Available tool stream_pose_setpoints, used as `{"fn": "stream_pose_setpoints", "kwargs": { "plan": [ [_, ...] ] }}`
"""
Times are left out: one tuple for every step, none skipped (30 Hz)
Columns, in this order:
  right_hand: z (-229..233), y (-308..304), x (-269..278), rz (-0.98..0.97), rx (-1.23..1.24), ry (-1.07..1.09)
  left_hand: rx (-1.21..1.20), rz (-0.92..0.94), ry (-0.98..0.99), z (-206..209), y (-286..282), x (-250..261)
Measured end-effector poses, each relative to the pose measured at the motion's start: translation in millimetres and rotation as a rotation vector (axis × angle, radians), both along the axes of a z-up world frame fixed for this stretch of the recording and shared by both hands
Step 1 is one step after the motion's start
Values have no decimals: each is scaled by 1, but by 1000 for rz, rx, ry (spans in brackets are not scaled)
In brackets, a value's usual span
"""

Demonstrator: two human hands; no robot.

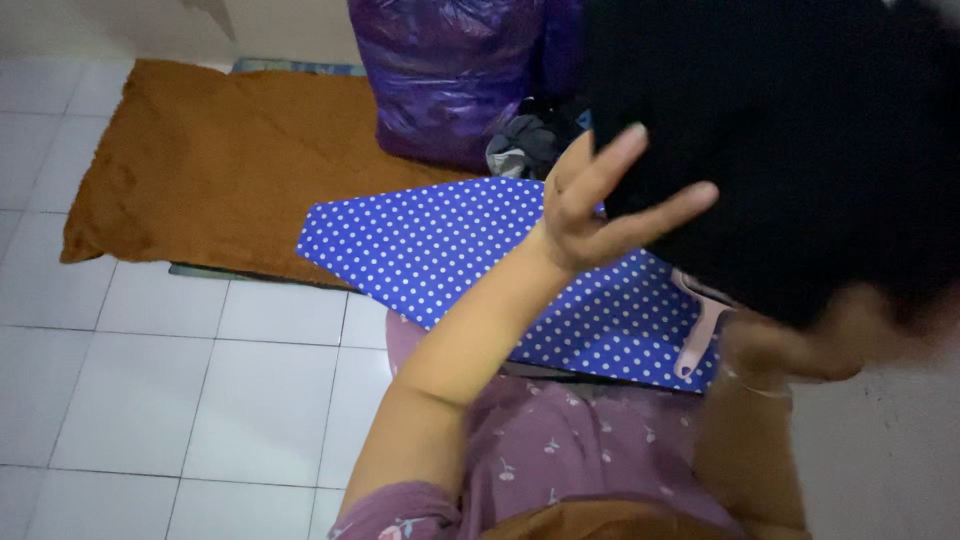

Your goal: The person uses a lint roller to remove lint from a black garment laid on a blue polka-dotted ironing board. They roll the sticky roller over the fabric, flip the garment to treat both sides, and then fold it before placing it aside.

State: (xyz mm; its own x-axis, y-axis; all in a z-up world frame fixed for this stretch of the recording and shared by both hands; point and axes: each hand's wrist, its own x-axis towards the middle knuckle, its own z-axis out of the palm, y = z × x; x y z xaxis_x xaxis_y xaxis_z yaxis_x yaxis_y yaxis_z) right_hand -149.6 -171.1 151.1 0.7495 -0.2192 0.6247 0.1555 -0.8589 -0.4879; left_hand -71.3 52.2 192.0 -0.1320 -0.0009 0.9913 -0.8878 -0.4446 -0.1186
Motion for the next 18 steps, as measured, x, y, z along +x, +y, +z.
{"fn": "stream_pose_setpoints", "kwargs": {
  "plan": [
    [-26,-2,1,-14,30,88,161,52,256,-16,6,8],
    [-56,-6,-1,-26,58,186,326,106,516,-40,14,12],
    [-90,-4,2,123,-155,628,497,157,765,-71,21,9],
    [-128,5,3,268,-371,1070,711,197,1044,-106,29,-4],
    [-167,20,-18,451,-364,1027,904,204,1297,-141,37,-22],
    [-198,37,-33,512,-468,937,994,213,1450,-169,46,-24],
    [-215,38,-29,556,-394,884,1012,221,1556,-192,55,-16],
    [-229,42,-37,606,-305,860,986,226,1626,-215,66,-20],
    [-237,46,-44,652,-214,835,921,260,1699,-232,76,-15],
    [-236,45,-64,559,-94,935,862,279,1779,-244,81,-8],
    [-227,43,-72,459,24,1033,718,259,1789,-252,82,-16],
    [-210,45,-52,366,124,1080,553,262,1751,-248,82,0],
    [-191,52,-48,395,225,1016,390,262,1706,-240,82,14],
    [-172,59,-50,423,326,957,165,36,1879,-232,79,26],
    [-155,66,-48,451,426,896,-71,-207,2020,-224,73,39],
    [-142,70,-51,616,542,927,-311,-469,2144,-221,68,45],
    [-133,72,-52,782,658,954,-413,-465,2073,-220,73,51],
    [-127,73,-51,949,772,971,-510,-463,1993,-220,83,62]
  ]
}}
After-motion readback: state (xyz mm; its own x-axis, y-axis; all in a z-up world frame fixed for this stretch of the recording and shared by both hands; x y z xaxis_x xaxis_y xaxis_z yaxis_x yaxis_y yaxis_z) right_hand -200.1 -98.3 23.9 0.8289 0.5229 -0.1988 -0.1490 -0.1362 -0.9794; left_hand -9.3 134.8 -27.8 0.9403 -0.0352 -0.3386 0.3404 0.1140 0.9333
